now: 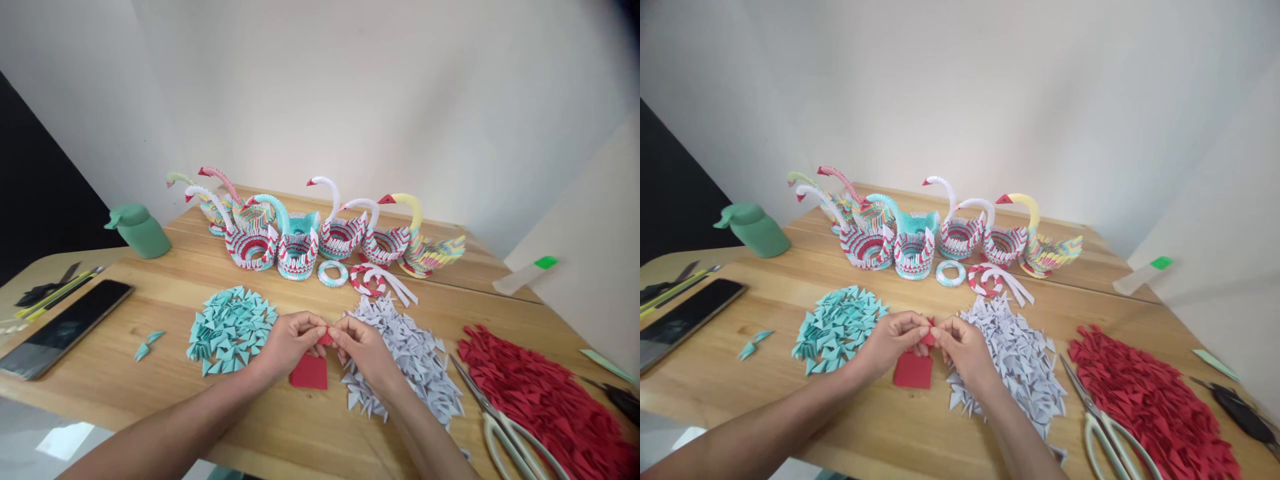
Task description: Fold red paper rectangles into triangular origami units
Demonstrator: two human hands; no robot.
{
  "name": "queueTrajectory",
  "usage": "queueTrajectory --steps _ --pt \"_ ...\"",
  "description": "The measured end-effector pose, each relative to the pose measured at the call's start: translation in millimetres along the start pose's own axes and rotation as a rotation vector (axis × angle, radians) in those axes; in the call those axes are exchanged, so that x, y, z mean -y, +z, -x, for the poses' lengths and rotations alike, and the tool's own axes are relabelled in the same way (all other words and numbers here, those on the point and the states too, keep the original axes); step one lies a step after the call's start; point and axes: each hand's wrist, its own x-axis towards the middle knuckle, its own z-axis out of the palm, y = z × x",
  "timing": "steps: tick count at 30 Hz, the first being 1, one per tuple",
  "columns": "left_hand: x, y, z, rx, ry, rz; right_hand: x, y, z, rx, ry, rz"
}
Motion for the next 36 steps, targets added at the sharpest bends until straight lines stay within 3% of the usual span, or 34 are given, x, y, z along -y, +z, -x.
queueTrajectory --steps 6,11,18,26,31,36 --pt "-2 -2.7 -1 0.045 0.013 -0.052 6 -1 5 -0.066 -0.084 0.244" --pt "-1 -7.2 -2 0.089 0.042 -0.118 12 -1 6 -0.025 -0.12 0.311" --pt "-1 -10.0 -1 0.062 0.16 -0.267 13 -8 6 0.03 -0.125 0.231" --pt "-2 -7.9 -2 0.022 0.065 -0.07 14 -3 4 0.023 -0.117 0.037" --pt "-2 -2.1 2 0.069 0.046 -0.118 11 -5 5 -0.091 -0.178 0.206" --pt "-2 -1.8 3 0.104 0.027 -0.182 16 -7 9 -0.062 -0.281 0.425"
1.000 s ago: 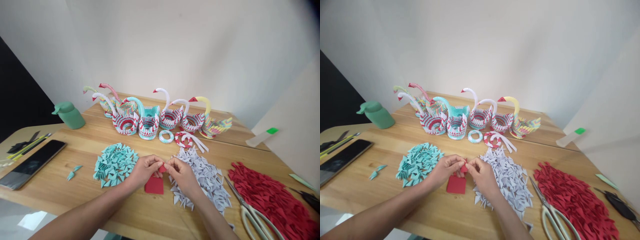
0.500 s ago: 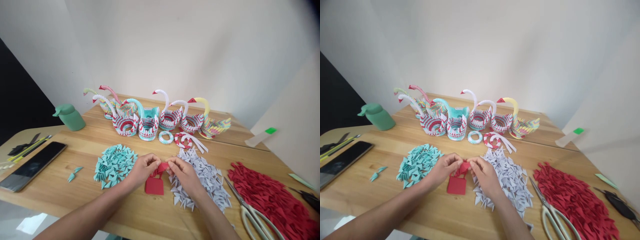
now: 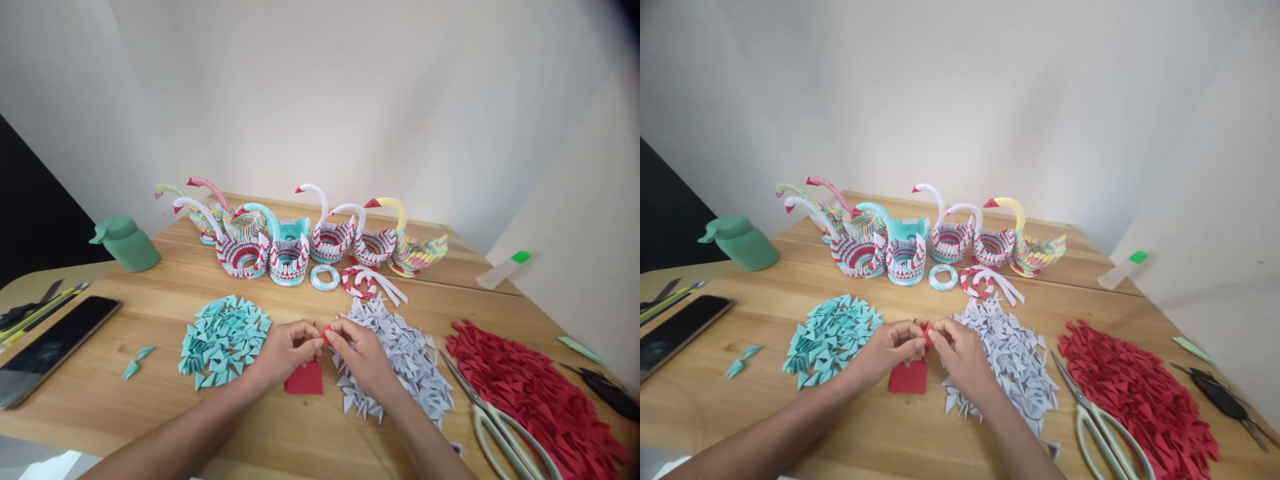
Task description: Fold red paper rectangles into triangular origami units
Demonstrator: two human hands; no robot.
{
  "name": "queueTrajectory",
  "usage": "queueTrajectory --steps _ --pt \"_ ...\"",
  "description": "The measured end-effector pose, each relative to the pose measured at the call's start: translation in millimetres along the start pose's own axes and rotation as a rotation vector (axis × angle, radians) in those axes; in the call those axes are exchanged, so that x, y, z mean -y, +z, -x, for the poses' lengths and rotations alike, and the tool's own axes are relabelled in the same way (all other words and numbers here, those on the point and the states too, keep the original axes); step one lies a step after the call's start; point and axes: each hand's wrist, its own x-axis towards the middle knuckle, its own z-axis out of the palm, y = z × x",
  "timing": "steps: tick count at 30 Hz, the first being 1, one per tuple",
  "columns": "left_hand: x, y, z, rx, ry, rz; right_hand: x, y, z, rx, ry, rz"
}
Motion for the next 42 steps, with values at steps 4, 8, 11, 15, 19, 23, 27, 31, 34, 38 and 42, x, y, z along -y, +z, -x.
queueTrajectory --steps 4,8,11,15,19,23,27,31,34,38,42 --pt "-1 -3.6 -1 -0.006 -0.014 0.05 4 -2 1 -0.02 -0.009 -0.037" --pt "-2 -7.7 -2 -0.08 -0.003 0.121 4 -2 1 -0.047 0.044 -0.146" --pt "-2 -8.7 -2 -0.084 -0.003 0.152 2 0 0 -0.061 0.059 -0.161" --pt "-3 -8.7 -1 -0.058 -0.016 0.152 1 1 -1 -0.077 0.034 -0.122" --pt "-5 -9.9 -3 -0.051 -0.061 0.114 0 -3 -2 -0.097 -0.128 -0.047" --pt "-4 -10.1 -3 -0.056 -0.065 0.077 -2 -4 -2 -0.087 -0.231 -0.029" --pt "-3 -7.6 0 -0.064 0.02 -0.028 -1 -3 -1 -0.058 -0.138 -0.043" --pt "-7 -3.7 5 -0.112 0.124 -0.197 1 -2 -1 -0.054 0.013 -0.065" --pt "-10 -1.3 6 -0.134 0.164 -0.273 0 -2 -1 -0.044 0.071 -0.125" --pt "-10 -0.2 6 -0.158 0.163 -0.245 -1 0 -2 -0.029 0.113 -0.213" --pt "-7 -1.0 5 -0.136 0.131 -0.169 -1 1 -2 -0.03 0.118 -0.263"
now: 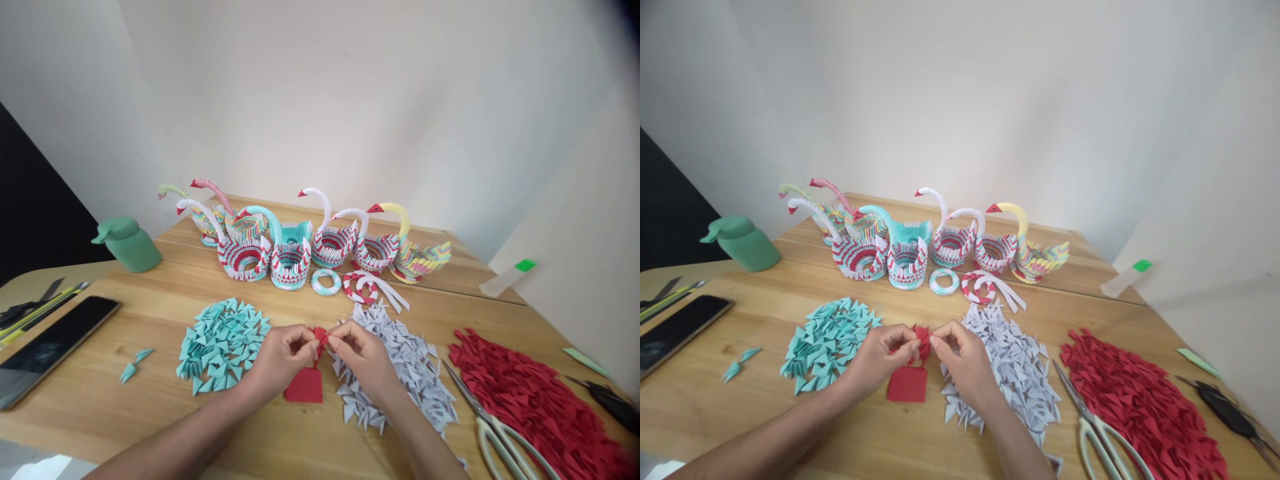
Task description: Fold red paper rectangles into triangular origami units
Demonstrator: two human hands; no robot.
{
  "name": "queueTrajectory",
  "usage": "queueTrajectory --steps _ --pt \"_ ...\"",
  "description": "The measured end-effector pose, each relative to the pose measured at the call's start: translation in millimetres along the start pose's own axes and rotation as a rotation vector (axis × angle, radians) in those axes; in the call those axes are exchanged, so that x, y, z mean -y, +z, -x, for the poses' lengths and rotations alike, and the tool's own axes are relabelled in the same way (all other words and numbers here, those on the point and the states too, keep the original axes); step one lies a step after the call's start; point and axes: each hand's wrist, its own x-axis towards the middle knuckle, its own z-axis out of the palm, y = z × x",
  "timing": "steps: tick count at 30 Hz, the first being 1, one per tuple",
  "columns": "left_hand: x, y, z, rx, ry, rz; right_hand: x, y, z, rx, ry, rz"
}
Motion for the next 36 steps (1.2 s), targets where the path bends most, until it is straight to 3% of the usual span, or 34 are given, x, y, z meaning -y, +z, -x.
queueTrajectory --steps 8,18,24,31,36 --pt "5 0.7 -2 0.052 -0.078 0.141 -6 4 -1 -0.026 0.001 -0.053" --pt "14 1.0 -7 0.09 -0.183 0.295 -5 7 0 -0.074 -0.037 0.097" --pt "14 0.7 -8 0.095 -0.182 0.332 -9 12 0 -0.116 -0.007 -0.048" --pt "15 -1.3 -7 0.106 -0.173 0.394 -6 4 -3 0.009 0.161 -0.411" --pt "11 -0.5 -7 0.126 -0.161 0.366 -8 4 -3 0.092 0.111 -0.282"
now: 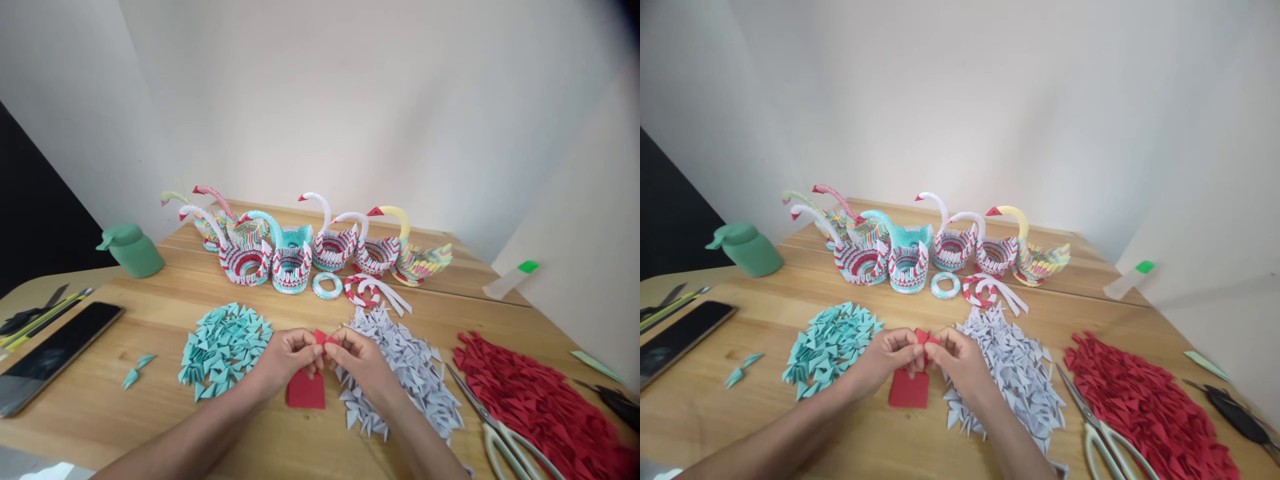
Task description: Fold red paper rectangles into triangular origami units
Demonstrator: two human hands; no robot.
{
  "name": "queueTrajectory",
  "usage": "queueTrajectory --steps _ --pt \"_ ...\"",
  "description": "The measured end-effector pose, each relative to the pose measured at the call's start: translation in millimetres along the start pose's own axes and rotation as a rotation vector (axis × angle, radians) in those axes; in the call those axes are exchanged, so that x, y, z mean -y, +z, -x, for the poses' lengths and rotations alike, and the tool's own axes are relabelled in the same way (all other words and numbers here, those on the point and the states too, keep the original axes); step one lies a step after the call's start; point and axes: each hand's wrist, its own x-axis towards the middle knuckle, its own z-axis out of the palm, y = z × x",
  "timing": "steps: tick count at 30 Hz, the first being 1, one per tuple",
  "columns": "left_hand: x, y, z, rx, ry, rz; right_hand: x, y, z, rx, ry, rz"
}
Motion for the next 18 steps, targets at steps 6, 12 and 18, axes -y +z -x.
queueTrajectory --steps 6,12,18 --pt "-2 4.3 1 0.012 0.011 -0.098 4 -3 2 -0.054 -0.047 0.138" --pt "6 5.3 5 0.016 0.078 -0.368 12 4 6 0.008 -0.12 0.325" --pt "7 6.1 8 0.08 0.112 -0.469 10 5 5 0.024 -0.12 0.375"
